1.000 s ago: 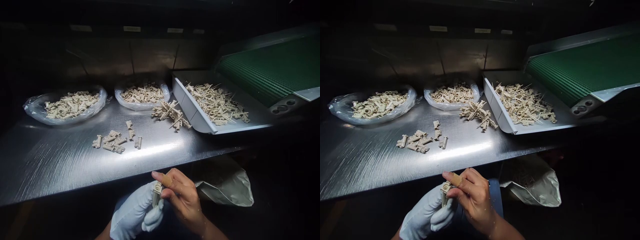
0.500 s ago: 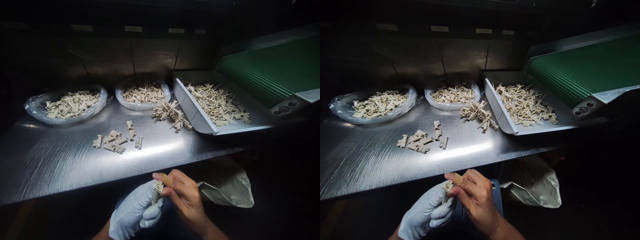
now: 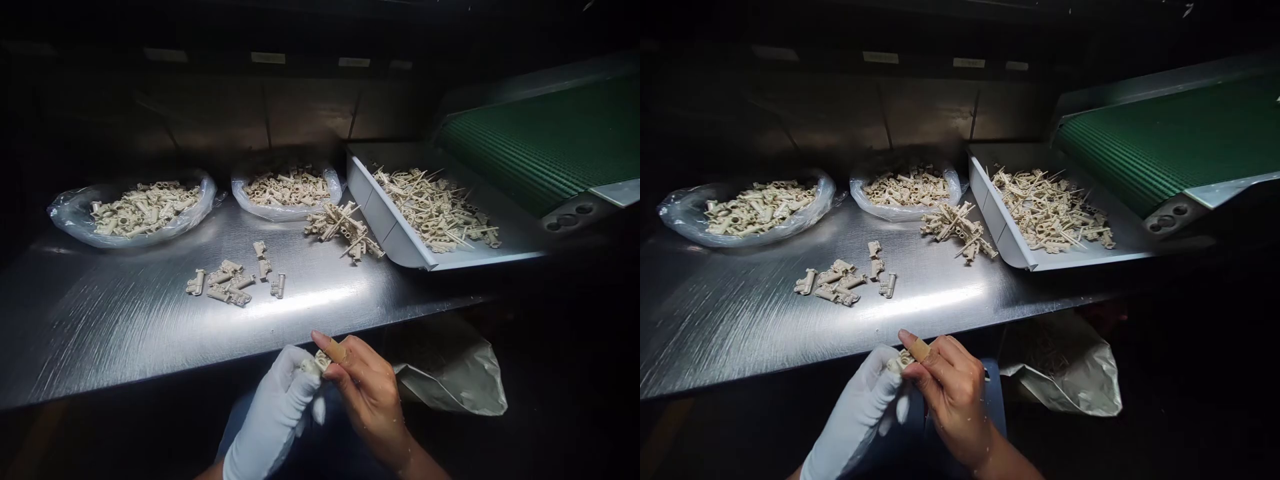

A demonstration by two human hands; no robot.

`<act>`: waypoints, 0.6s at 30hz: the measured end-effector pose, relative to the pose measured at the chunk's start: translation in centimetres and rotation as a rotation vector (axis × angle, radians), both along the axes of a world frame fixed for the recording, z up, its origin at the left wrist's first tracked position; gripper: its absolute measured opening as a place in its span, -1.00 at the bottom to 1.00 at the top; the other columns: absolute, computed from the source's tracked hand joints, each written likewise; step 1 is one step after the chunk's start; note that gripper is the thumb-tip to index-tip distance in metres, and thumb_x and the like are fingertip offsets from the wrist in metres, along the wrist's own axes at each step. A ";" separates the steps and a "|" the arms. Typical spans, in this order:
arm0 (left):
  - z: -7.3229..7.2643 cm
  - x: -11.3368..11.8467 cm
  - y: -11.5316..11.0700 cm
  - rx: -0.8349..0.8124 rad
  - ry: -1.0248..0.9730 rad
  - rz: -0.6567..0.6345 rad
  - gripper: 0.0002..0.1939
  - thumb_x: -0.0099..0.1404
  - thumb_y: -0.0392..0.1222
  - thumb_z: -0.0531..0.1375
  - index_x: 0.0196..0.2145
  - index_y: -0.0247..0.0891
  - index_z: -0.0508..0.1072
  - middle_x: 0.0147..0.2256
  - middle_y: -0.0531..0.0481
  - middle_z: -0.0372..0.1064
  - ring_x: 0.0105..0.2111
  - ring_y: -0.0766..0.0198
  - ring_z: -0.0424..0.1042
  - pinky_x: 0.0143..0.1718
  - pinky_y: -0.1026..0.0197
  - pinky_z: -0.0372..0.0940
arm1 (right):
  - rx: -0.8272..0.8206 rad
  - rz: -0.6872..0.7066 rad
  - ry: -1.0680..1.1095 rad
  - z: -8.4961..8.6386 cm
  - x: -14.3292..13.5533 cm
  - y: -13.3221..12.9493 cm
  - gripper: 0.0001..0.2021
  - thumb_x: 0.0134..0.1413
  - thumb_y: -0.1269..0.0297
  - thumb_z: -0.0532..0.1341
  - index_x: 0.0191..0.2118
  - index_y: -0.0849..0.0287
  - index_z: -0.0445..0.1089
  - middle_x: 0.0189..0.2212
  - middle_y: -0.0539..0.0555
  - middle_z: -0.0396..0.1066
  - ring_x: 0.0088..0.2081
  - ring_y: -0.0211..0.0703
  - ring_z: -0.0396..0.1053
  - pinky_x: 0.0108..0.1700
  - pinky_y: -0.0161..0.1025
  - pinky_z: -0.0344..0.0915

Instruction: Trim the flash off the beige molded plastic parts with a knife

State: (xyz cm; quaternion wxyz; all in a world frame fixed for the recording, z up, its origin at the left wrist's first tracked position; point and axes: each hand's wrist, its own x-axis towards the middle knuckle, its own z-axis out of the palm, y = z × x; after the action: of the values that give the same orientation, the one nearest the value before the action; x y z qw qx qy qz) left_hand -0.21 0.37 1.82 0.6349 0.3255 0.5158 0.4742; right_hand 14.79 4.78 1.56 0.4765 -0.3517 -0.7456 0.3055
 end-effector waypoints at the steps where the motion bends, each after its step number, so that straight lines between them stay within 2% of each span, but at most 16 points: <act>1: -0.3 0.1 -0.2 0.029 0.040 0.064 -0.50 0.31 0.28 0.32 -0.45 -0.21 0.39 -0.54 0.10 0.40 -0.57 0.36 0.27 -0.46 0.31 0.20 | 0.016 -0.010 -0.016 0.0 0.0 -0.1 -0.67 0.49 0.19 0.17 0.24 -0.01 0.48 -0.48 -0.01 0.35 -0.45 -0.21 0.32 -0.41 -0.27 0.32; 3: -0.9 0.2 -0.5 0.083 0.129 0.128 -0.55 0.31 0.22 0.35 -0.43 -0.21 0.42 -0.48 0.08 0.44 -0.46 0.30 0.36 -0.34 0.28 0.29 | 0.058 -0.031 -0.050 -0.1 0.0 -0.1 -0.66 0.49 0.23 0.15 0.27 0.00 0.44 -0.46 0.01 0.37 -0.44 -0.20 0.33 -0.40 -0.26 0.32; 9: -1.5 -0.2 -1.1 0.164 0.237 0.094 -0.64 0.41 0.14 0.28 -0.37 -0.19 0.47 -0.42 0.05 0.50 -0.41 0.24 0.43 -0.28 0.23 0.32 | 0.252 -0.103 -0.202 -0.2 0.3 -0.1 -0.53 0.47 0.30 0.18 0.40 -0.04 0.26 -0.41 0.04 0.43 -0.40 -0.15 0.33 -0.37 -0.21 0.30; 13: -1.5 -0.5 -1.2 0.165 0.290 0.075 -0.66 0.44 0.11 0.25 -0.37 -0.18 0.46 -0.46 0.07 0.47 -0.44 0.24 0.42 -0.32 0.24 0.32 | 0.286 -0.091 -0.267 -0.1 0.7 -0.1 -0.53 0.43 0.38 0.21 0.37 -0.01 0.31 -0.43 0.03 0.42 -0.42 -0.17 0.32 -0.38 -0.23 0.27; 18: -1.4 -0.6 -1.2 0.245 0.409 0.104 -0.72 0.44 0.03 0.26 -0.36 -0.18 0.52 -0.41 0.04 0.50 -0.40 0.22 0.46 -0.29 0.25 0.34 | 0.275 -0.047 -0.269 0.1 1.1 0.2 -0.53 0.48 0.29 0.17 0.41 -0.02 0.24 -0.43 0.03 0.41 -0.41 -0.16 0.30 -0.37 -0.22 0.27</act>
State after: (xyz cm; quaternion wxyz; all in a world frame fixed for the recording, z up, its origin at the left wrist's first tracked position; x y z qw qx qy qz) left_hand -0.84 -0.80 0.46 0.4477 0.4625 0.5882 0.4895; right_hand 15.86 4.96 1.66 0.4232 -0.3383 -0.8288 0.1396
